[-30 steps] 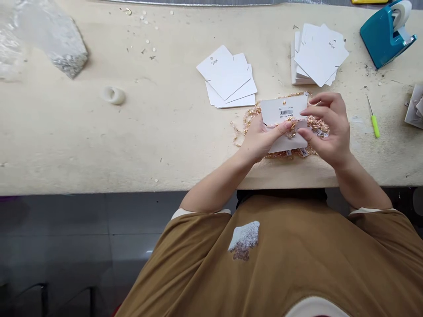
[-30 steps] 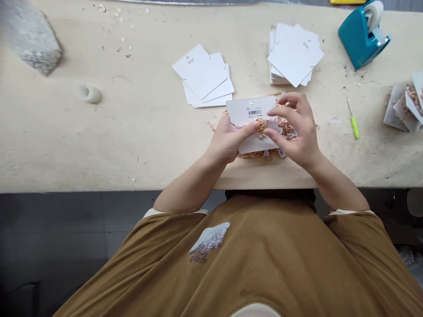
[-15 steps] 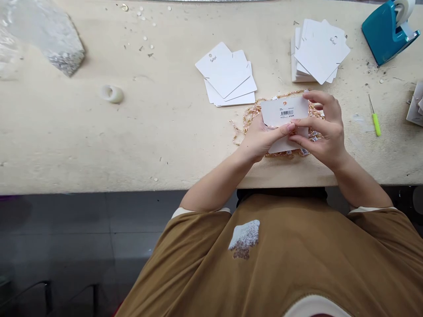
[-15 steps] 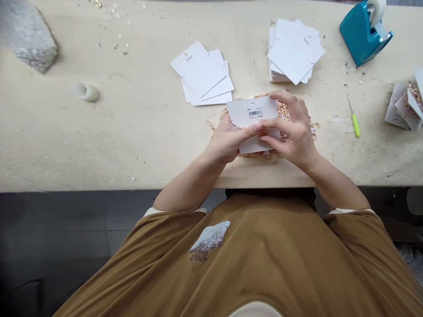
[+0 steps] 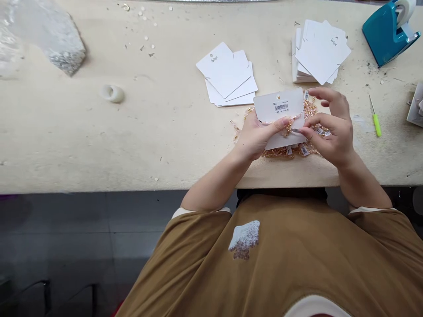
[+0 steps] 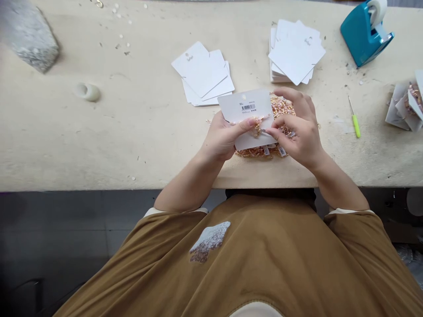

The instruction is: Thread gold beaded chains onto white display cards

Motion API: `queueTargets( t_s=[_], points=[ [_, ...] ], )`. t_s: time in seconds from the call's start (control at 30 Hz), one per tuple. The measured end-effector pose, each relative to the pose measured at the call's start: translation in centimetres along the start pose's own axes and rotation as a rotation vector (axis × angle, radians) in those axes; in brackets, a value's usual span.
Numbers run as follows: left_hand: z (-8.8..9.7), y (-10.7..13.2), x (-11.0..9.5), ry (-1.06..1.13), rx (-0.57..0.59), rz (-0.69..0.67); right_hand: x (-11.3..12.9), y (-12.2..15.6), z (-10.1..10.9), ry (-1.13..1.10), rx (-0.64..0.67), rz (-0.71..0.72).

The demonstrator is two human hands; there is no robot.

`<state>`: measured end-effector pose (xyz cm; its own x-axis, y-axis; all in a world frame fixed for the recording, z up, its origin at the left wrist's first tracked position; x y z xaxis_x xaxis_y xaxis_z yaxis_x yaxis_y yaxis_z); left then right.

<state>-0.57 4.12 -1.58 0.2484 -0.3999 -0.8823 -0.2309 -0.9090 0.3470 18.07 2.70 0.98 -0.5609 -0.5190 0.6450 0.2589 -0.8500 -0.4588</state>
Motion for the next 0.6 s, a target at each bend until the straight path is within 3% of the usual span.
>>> queueTargets(
  t_s=[0.13, 0.3, 0.43, 0.6],
  points=[
    [-0.1, 0.1, 0.1, -0.002, -0.024, -0.008, -0.4, 0.4, -0.6, -0.109, 0.059, -0.103],
    [-0.1, 0.1, 0.3, 0.021, -0.048, -0.019, 0.5, 1.2, -1.4, -0.041, -0.088, -0.045],
    [-0.3, 0.3, 0.3, 0.041, -0.034, -0.007, 1.6, 1.9, -2.3, 0.066, -0.112, 0.041],
    [-0.4, 0.5, 0.2, 0.052, -0.045, 0.022, 1.3, 1.7, -2.5, 0.005, -0.173, -0.017]
  ],
)
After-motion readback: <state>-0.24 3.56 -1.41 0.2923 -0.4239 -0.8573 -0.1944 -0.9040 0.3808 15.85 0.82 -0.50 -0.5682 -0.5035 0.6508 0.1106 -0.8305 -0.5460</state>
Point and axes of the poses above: each hand's wrist, its own y-axis away from the middle knuckle, its own z-axis out of the back of the hand, x = y × z, the point moved 3 cm from there along -y, towards the middle knuckle
